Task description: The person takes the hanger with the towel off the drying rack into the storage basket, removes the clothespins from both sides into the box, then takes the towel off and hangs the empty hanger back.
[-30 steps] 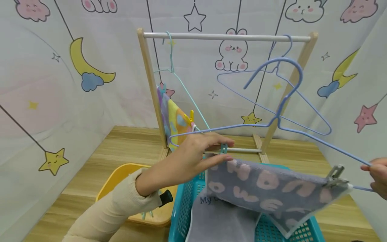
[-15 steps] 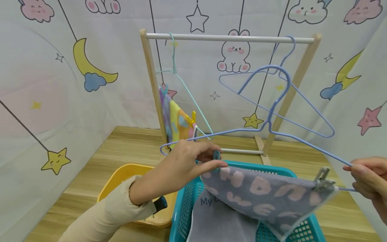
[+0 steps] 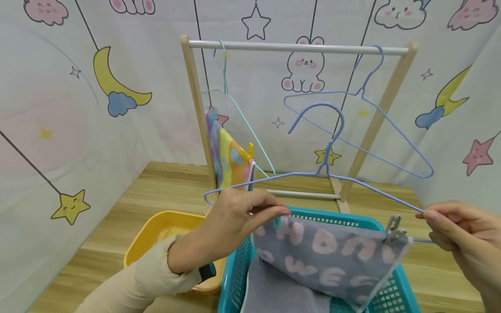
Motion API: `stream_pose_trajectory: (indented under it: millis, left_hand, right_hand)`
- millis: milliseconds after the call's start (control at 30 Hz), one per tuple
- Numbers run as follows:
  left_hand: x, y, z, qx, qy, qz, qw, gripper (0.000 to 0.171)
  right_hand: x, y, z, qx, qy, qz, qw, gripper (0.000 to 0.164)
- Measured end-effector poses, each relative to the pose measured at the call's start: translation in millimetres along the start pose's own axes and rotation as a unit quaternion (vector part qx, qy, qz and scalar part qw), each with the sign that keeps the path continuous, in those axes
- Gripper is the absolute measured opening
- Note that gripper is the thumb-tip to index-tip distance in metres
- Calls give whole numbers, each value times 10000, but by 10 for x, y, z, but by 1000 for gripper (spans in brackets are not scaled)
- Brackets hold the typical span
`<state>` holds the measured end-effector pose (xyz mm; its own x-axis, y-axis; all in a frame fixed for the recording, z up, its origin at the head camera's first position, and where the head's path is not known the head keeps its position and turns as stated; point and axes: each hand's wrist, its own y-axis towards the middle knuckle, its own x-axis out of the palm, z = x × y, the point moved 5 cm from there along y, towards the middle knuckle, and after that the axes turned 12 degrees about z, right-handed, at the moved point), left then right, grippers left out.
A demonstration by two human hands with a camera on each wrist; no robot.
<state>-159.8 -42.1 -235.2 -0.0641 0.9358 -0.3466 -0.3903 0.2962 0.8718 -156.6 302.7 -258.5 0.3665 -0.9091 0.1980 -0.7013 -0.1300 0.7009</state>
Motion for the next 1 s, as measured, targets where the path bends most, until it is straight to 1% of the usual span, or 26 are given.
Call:
stream_pose_trajectory:
  millis: [67, 133, 167, 233, 333, 500, 567, 633, 700, 800, 867, 1000]
  left_hand:
    - [-11, 10, 10, 87, -22, 59, 9999, 8]
    - [-18, 22, -1, 54, 2, 82, 10000, 8]
    - [-19, 23, -18, -12, 11, 69, 10000, 7]
    - [-21, 16, -64, -191, 48, 25, 9998, 5]
    - [-39, -13, -151, -557, 77, -79, 9984, 5]
    - [-106, -75, -283, -1103, 71, -350, 9933, 12]
    - [-136, -102, -327, -1307, 100, -520, 9900, 18]
    - [-166, -147, -367, -1562, 144, -716, 9850, 24]
    - [-202, -201, -402, -1792, 311, -881, 9794, 29]
    - [-272, -282, -452, -2178, 572, -995, 9692, 32]
    - [-324, -325, -480, -2371, 712, -1021, 9635, 31]
    - [-433, -402, -537, -2574, 884, -1071, 9563, 29]
  right_hand:
    - [-19, -10, 21, 34, -180, 123, 9998, 29]
    - [-35, -19, 35, 46, -269, 234, 9994, 29]
    - [-41, -24, 40, 45, -290, 279, 9992, 28]
    - [-47, -32, 49, 45, -286, 331, 9990, 27]
    - [-53, -43, 58, 79, -353, 368, 9987, 28]
    - [-74, -37, 70, 132, -546, 438, 9975, 29]
    - [-82, -31, 75, 122, -490, 429, 9978, 29]
    - [-89, -28, 80, 119, -428, 430, 9981, 28]
    - [-95, -28, 85, 118, -441, 440, 9980, 28]
    - [-105, -22, 97, 127, -491, 453, 9977, 28]
    - [-114, -17, 103, 129, -534, 476, 9974, 28]
    - [-141, -8, 112, 152, -480, 498, 9975, 29]
